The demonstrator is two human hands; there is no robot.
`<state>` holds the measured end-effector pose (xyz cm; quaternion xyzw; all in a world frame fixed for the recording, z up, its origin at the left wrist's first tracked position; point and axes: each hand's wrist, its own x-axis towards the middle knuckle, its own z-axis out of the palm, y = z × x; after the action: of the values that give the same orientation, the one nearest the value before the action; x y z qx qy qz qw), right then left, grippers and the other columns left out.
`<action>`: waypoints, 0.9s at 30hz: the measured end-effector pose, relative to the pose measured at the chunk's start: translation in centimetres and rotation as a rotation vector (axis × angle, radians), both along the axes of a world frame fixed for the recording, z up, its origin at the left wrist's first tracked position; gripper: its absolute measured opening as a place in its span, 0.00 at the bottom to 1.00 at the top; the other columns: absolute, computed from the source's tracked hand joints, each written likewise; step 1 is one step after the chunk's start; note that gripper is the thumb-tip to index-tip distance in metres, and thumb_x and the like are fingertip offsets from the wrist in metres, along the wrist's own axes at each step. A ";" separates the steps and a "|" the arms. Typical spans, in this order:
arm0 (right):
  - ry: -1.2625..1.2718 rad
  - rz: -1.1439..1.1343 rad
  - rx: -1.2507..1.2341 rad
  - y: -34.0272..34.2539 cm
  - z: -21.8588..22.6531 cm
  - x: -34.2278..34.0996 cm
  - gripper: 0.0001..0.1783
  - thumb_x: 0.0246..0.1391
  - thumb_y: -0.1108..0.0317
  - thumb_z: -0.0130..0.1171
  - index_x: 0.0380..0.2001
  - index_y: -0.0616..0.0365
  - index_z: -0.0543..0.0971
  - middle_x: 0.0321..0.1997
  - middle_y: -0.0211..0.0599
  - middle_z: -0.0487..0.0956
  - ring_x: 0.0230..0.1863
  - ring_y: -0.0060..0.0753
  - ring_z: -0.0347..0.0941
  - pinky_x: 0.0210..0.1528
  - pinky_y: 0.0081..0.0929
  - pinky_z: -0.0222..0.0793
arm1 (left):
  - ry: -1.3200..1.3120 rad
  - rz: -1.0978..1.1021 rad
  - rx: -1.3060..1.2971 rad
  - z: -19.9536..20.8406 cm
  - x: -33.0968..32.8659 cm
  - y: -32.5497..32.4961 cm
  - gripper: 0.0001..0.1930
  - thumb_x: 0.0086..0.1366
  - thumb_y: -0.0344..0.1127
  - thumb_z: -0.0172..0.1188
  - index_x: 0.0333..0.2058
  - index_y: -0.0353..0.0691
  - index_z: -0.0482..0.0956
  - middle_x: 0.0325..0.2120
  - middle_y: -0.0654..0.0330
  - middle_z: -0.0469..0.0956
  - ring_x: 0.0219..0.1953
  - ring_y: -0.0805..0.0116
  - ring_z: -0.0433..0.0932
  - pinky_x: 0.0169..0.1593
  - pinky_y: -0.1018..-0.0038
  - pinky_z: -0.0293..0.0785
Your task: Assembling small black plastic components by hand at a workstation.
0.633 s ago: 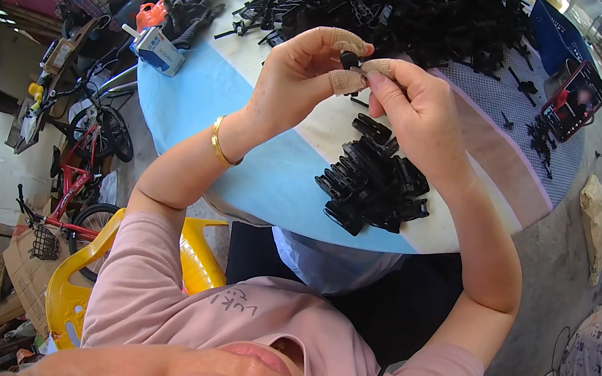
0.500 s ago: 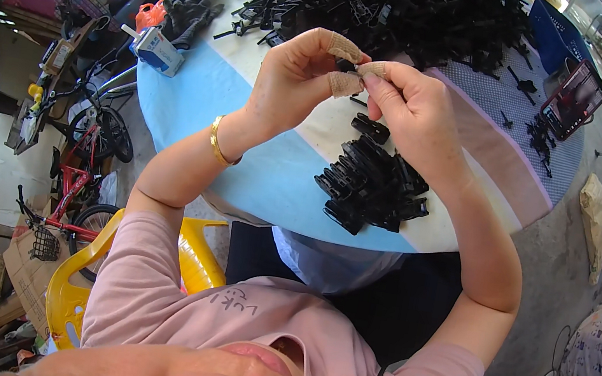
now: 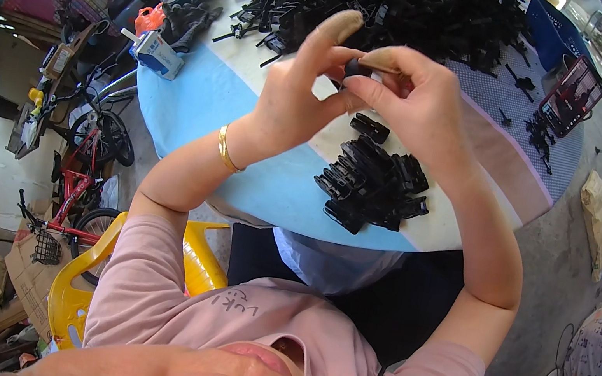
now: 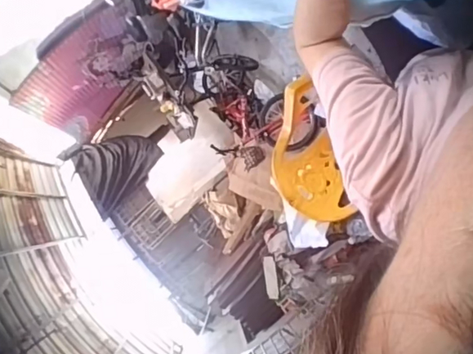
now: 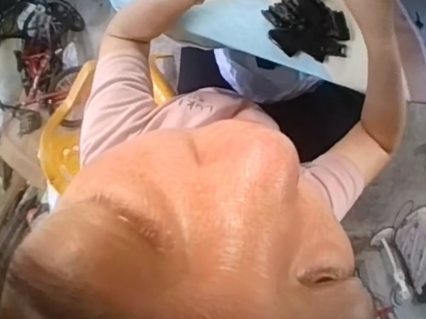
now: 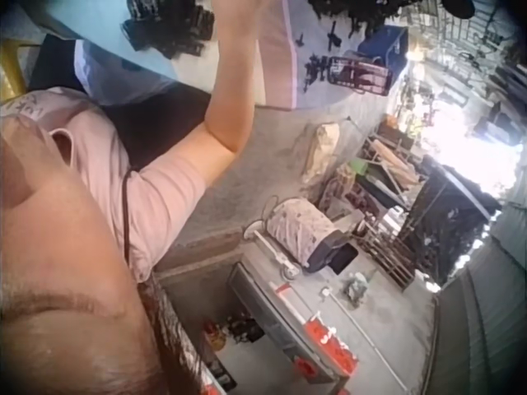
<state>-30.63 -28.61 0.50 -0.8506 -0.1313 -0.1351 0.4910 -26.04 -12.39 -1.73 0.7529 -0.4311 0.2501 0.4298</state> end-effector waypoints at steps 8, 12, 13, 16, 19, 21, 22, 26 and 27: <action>0.073 0.152 0.414 -2.9 -0.2 0.8 0.12 0.49 0.73 0.57 0.39 0.64 0.75 0.29 0.26 0.75 0.24 0.08 0.63 0.26 0.06 0.59 | 0.748 -0.718 -0.099 1.4 3.2 2.4 0.27 0.48 0.26 0.65 0.48 0.32 0.68 0.40 0.57 0.74 0.45 0.68 0.73 0.51 0.73 0.70; 0.047 0.332 0.255 -3.1 -0.5 0.7 0.14 0.50 0.70 0.56 0.40 0.64 0.74 0.28 0.23 0.73 0.23 0.07 0.60 0.23 0.05 0.54 | 1.200 -1.023 -0.170 0.2 3.4 1.8 0.17 0.51 0.28 0.64 0.39 0.29 0.72 0.33 0.56 0.75 0.34 0.71 0.77 0.45 0.76 0.74; 0.018 0.404 0.186 -3.3 -0.4 1.0 0.13 0.51 0.72 0.55 0.41 0.63 0.74 0.29 0.25 0.73 0.24 0.09 0.62 0.26 0.06 0.58 | 1.211 -1.044 -0.197 -0.1 3.3 1.6 0.12 0.51 0.28 0.65 0.33 0.32 0.73 0.31 0.57 0.76 0.32 0.71 0.77 0.42 0.77 0.75; -0.022 0.465 0.217 -2.1 -0.8 0.8 0.12 0.52 0.75 0.54 0.41 0.62 0.75 0.30 0.26 0.74 0.26 0.11 0.64 0.29 0.08 0.62 | 1.267 -1.023 -0.183 -1.1 3.2 1.1 0.10 0.51 0.28 0.65 0.30 0.34 0.72 0.29 0.58 0.77 0.31 0.71 0.78 0.42 0.77 0.75; -0.038 0.380 0.219 -1.7 -0.7 0.5 0.12 0.53 0.75 0.53 0.42 0.62 0.74 0.29 0.26 0.73 0.29 0.12 0.66 0.31 0.08 0.62 | 1.203 -0.893 -0.236 -0.6 2.2 0.8 0.09 0.53 0.29 0.64 0.27 0.36 0.72 0.27 0.59 0.77 0.32 0.71 0.78 0.40 0.78 0.75; -0.005 0.295 0.262 -1.6 -0.7 0.2 0.11 0.54 0.75 0.52 0.41 0.62 0.74 0.29 0.26 0.73 0.28 0.12 0.65 0.31 0.08 0.62 | 1.167 -0.764 -0.327 0.2 1.8 1.0 0.09 0.54 0.29 0.62 0.28 0.35 0.70 0.27 0.60 0.76 0.34 0.72 0.78 0.37 0.81 0.75; -0.017 0.234 0.271 -1.7 -0.6 0.0 0.09 0.55 0.74 0.50 0.39 0.62 0.74 0.27 0.25 0.72 0.27 0.12 0.64 0.30 0.09 0.61 | 1.165 -0.764 -0.327 0.2 1.8 1.0 0.09 0.54 0.29 0.62 0.28 0.35 0.70 0.27 0.60 0.76 0.34 0.72 0.78 0.37 0.81 0.75; -0.057 0.134 0.134 -0.8 -0.8 -0.5 0.07 0.58 0.71 0.47 0.33 0.63 0.73 0.23 0.24 0.69 0.25 0.12 0.62 0.27 0.11 0.58 | 0.755 -0.461 -0.266 0.0 1.2 0.8 0.09 0.56 0.23 0.58 0.36 0.32 0.70 0.31 0.59 0.75 0.37 0.72 0.77 0.39 0.80 0.74; -0.058 0.133 0.134 -0.6 -0.8 -0.5 0.07 0.58 0.71 0.47 0.33 0.63 0.73 0.23 0.24 0.69 0.25 0.12 0.62 0.27 0.11 0.58 | 0.688 -0.410 -0.247 0.0 0.9 0.7 0.11 0.56 0.23 0.58 0.37 0.33 0.70 0.32 0.60 0.75 0.36 0.73 0.77 0.39 0.81 0.74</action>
<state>-31.16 -29.19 -0.26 -0.8011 -0.1922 -0.1351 0.5505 -25.17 -11.64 -1.70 0.6340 -0.3702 -0.0569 0.6766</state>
